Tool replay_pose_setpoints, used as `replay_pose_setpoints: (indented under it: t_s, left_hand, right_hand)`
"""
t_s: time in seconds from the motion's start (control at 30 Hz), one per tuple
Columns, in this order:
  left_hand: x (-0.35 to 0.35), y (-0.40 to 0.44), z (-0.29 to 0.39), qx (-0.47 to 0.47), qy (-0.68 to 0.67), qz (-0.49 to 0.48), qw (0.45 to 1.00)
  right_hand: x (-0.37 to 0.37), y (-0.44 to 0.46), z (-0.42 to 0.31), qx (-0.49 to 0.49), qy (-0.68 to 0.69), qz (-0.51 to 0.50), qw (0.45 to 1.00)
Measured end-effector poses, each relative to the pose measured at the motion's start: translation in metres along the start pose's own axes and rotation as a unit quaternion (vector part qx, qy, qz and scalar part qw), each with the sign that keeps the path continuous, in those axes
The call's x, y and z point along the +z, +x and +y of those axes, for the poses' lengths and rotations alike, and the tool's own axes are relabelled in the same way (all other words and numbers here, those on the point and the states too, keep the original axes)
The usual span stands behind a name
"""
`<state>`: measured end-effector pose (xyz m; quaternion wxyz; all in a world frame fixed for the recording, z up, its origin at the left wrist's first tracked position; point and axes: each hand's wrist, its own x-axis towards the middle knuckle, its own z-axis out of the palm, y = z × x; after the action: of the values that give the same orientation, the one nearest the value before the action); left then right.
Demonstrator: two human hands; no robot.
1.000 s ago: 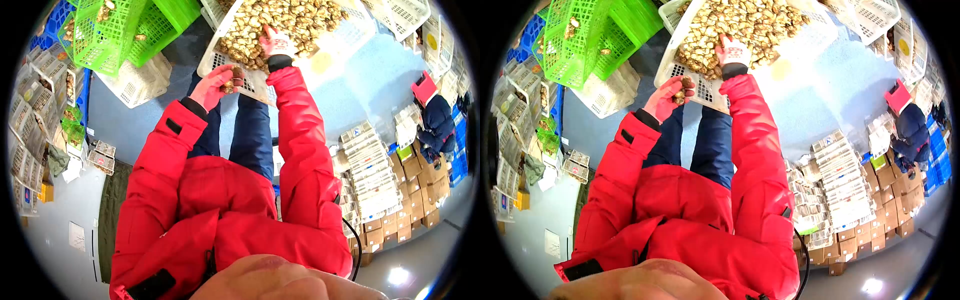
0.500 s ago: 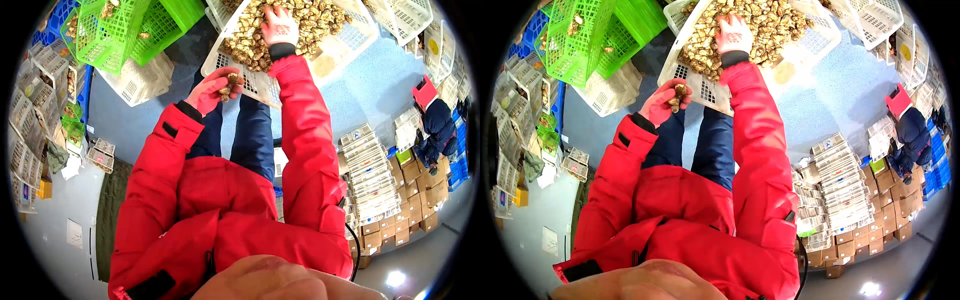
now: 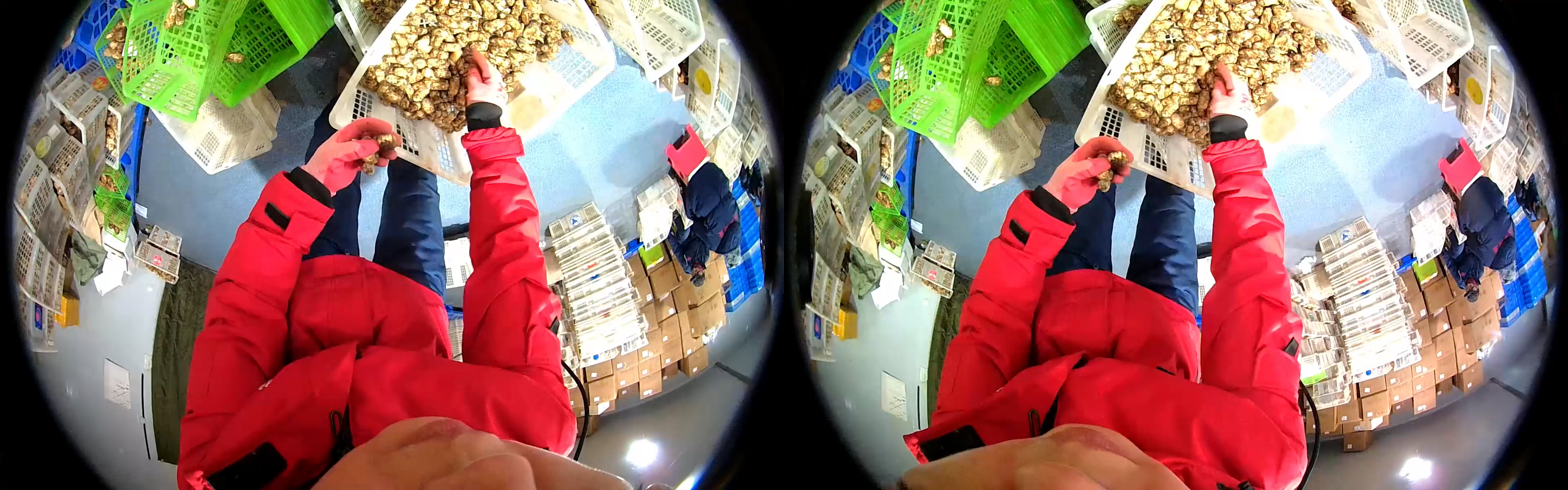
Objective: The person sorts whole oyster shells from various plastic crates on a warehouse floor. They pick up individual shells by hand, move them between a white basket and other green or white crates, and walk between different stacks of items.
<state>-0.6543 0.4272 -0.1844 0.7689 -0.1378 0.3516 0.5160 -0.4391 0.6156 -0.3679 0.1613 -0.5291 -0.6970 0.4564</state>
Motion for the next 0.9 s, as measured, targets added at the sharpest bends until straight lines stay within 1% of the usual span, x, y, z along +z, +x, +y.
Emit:
replay_pose_setpoints:
  t_s: [0.03,0.07,0.17,0.2,0.23,0.3,0.4,0.47,0.5,0.53,0.57,0.63,0.67,0.7,0.73,0.77,0.8,0.83,0.87,0.9]
  left_hand:
    - [0.000,0.001,0.002,-0.004,0.006,-0.008,1.000]
    - [0.000,0.001,0.003,-0.007,0.009,-0.012,1.000]
    - [0.001,0.001,0.005,-0.015,0.017,-0.023,0.999]
    - [0.001,0.001,0.005,-0.013,0.002,-0.020,1.000]
    - [0.002,0.001,0.005,-0.011,-0.014,-0.017,1.000]
    - [0.003,0.003,0.004,-0.001,-0.026,-0.021,0.999]
    - [0.003,0.004,0.003,0.012,-0.017,-0.024,0.999]
    - [0.001,0.005,0.000,0.008,-0.018,-0.008,1.000]
    - [0.000,0.007,-0.002,0.001,-0.011,-0.001,1.000]
    - [-0.002,0.009,-0.004,-0.006,-0.005,0.006,1.000]
    - [-0.001,0.010,-0.005,-0.015,0.002,0.014,1.000]
    - [0.003,0.011,-0.004,-0.024,0.034,0.014,0.999]
    - [0.004,0.011,-0.001,-0.026,0.052,0.015,0.998]
    - [0.003,0.012,0.000,-0.020,0.048,0.022,0.998]
    - [0.002,0.013,-0.002,-0.016,0.040,0.027,0.999]
    - [0.004,0.014,-0.004,-0.012,0.031,0.031,0.999]
    - [0.007,0.013,-0.003,-0.017,0.032,0.052,0.998]
    - [0.006,0.014,-0.003,-0.018,0.028,0.057,0.998]
    - [0.005,0.015,-0.002,-0.021,0.024,0.063,0.998]
    - [0.005,0.014,-0.004,-0.025,0.019,0.069,0.997]
  right_hand:
    - [0.006,-0.001,0.022,0.087,0.141,0.033,0.986]
    - [0.000,0.001,0.019,0.107,0.095,0.016,0.990]
    - [-0.005,0.003,0.004,0.091,0.054,-0.003,0.994]
    - [-0.006,0.002,-0.012,0.128,0.055,-0.022,0.990]
    - [-0.012,0.003,-0.036,0.186,-0.021,-0.045,0.981]
    - [0.001,0.002,0.009,0.249,0.066,-0.041,0.965]
    - [0.005,0.001,0.020,0.257,-0.031,-0.032,0.965]
    - [0.008,-0.002,0.014,0.203,-0.194,-0.018,0.960]
    - [0.011,-0.002,0.001,0.172,-0.272,-0.011,0.947]
    - [0.011,0.003,-0.030,0.194,-0.378,-0.056,0.904]
    - [0.010,0.010,-0.053,0.233,-0.404,-0.094,0.879]
    - [0.018,0.017,-0.043,0.234,-0.444,-0.101,0.859]
    - [0.016,0.021,-0.050,0.245,-0.454,-0.108,0.850]
    - [0.018,0.017,-0.035,0.186,-0.453,-0.064,0.870]
    - [0.017,0.017,-0.019,0.178,-0.403,-0.057,0.896]
    - [0.011,0.017,-0.019,0.169,-0.353,-0.050,0.919]
    - [0.002,0.014,-0.019,0.158,-0.266,-0.055,0.949]
    - [-0.003,0.010,-0.019,0.180,-0.113,-0.053,0.976]
    - [-0.002,0.005,-0.006,0.252,0.130,-0.057,0.957]
    - [-0.005,0.001,0.002,0.310,0.365,-0.059,0.876]
